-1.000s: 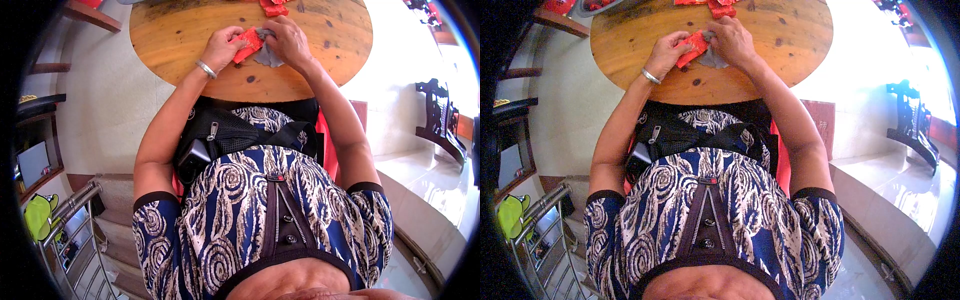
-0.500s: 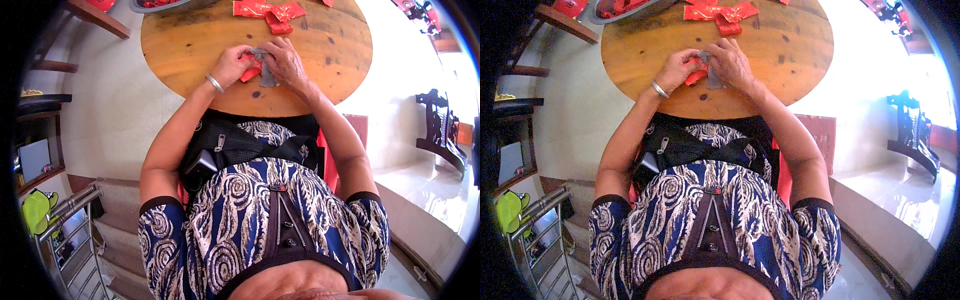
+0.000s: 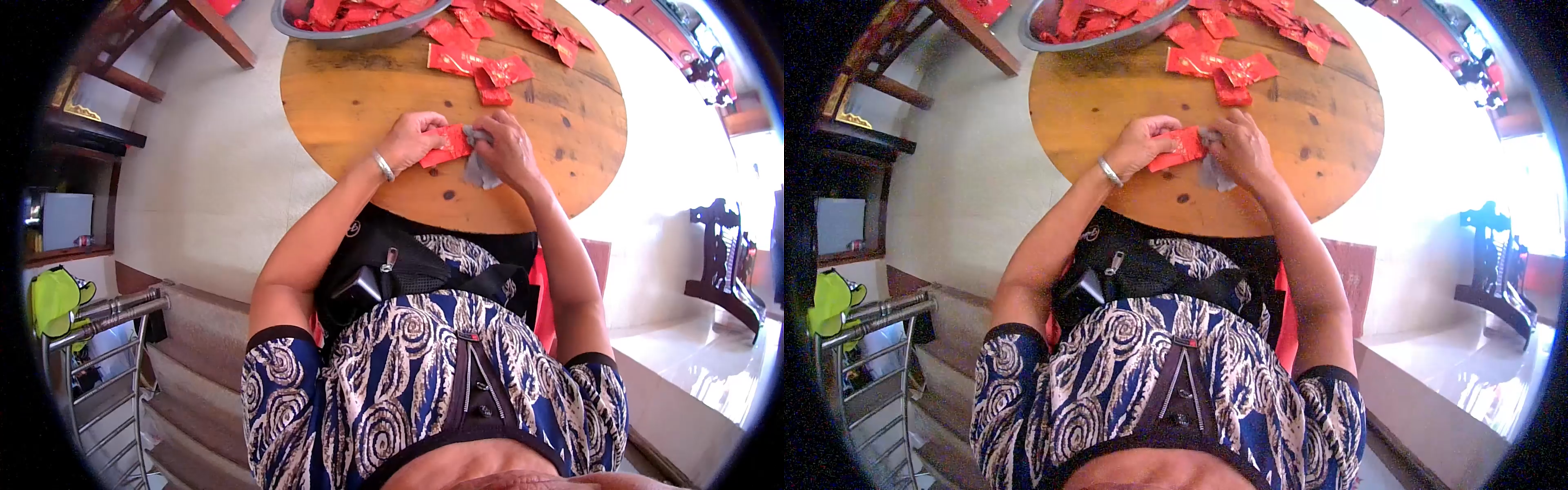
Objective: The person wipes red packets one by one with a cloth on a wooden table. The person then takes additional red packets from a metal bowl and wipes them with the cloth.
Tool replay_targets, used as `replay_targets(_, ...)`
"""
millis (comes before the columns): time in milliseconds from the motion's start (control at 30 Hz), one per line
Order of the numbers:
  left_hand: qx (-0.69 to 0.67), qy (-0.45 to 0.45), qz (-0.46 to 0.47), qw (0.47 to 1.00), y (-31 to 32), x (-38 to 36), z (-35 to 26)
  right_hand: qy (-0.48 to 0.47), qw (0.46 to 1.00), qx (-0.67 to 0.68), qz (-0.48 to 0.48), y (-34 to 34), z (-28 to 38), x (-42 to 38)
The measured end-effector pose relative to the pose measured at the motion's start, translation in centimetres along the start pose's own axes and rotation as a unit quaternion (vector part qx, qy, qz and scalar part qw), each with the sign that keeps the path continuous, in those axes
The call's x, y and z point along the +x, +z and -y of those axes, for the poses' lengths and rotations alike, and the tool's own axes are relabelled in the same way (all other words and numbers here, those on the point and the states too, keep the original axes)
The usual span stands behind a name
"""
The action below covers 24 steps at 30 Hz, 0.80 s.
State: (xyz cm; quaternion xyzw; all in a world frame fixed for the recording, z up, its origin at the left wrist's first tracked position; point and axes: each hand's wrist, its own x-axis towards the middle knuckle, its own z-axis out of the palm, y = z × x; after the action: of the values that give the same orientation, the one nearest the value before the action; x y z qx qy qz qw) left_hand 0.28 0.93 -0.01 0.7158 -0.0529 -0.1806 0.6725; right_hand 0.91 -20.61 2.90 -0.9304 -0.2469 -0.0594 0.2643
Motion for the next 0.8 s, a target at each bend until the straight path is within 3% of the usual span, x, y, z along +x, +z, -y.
replay_targets(167, -0.074, 0.018, -0.007, 0.997, -1.0, -0.2, -0.8, 0.002, 0.994, 0.105, 0.041, -2.2, 0.3, -0.2)
replay_targets(267, -0.108, 0.065, 0.018, 0.992, -1.4, -0.7, -2.2, 0.026, 0.989, 0.145, -0.032, -2.7, 1.0, -0.1)
replay_targets(367, -0.118, 0.109, 0.026, 0.987, -1.0, -1.1, -3.1, 0.077, 0.926, 0.368, 0.018, -2.3, 1.8, 0.1)
replay_targets(400, -0.112, 0.133, 0.016, 0.985, -0.5, -0.9, -2.8, 0.076, 0.927, 0.367, 0.019, -2.3, 2.6, 0.1)
replay_targets(467, -0.107, 0.157, 0.006, 0.982, 0.3, -0.5, -2.1, 0.146, 0.869, 0.473, 0.016, -2.7, 4.0, 0.2)
replay_targets(567, -0.147, 0.159, 0.028, 0.976, 0.5, 0.1, -1.3, 0.169, 0.860, 0.481, 0.009, -2.9, 4.3, 0.4)
replay_targets(667, -0.068, 0.177, 0.026, 0.981, 0.0, 0.1, -1.0, 0.201, 0.881, 0.425, 0.046, -3.0, 3.2, 0.7)
replay_targets(733, -0.100, 0.091, 0.009, 0.991, -0.6, 0.1, -1.1, 0.202, 0.891, 0.406, 0.038, -3.4, 2.0, 1.5)
replay_targets(767, -0.103, 0.093, 0.009, 0.990, -0.9, 0.0, -1.1, 0.205, 0.898, 0.387, 0.029, -3.7, 1.4, 2.1)
replay_targets(800, -0.186, 0.038, -0.015, 0.982, -1.3, -0.1, -1.1, 0.205, 0.900, 0.383, 0.030, -4.4, 1.2, 3.0)
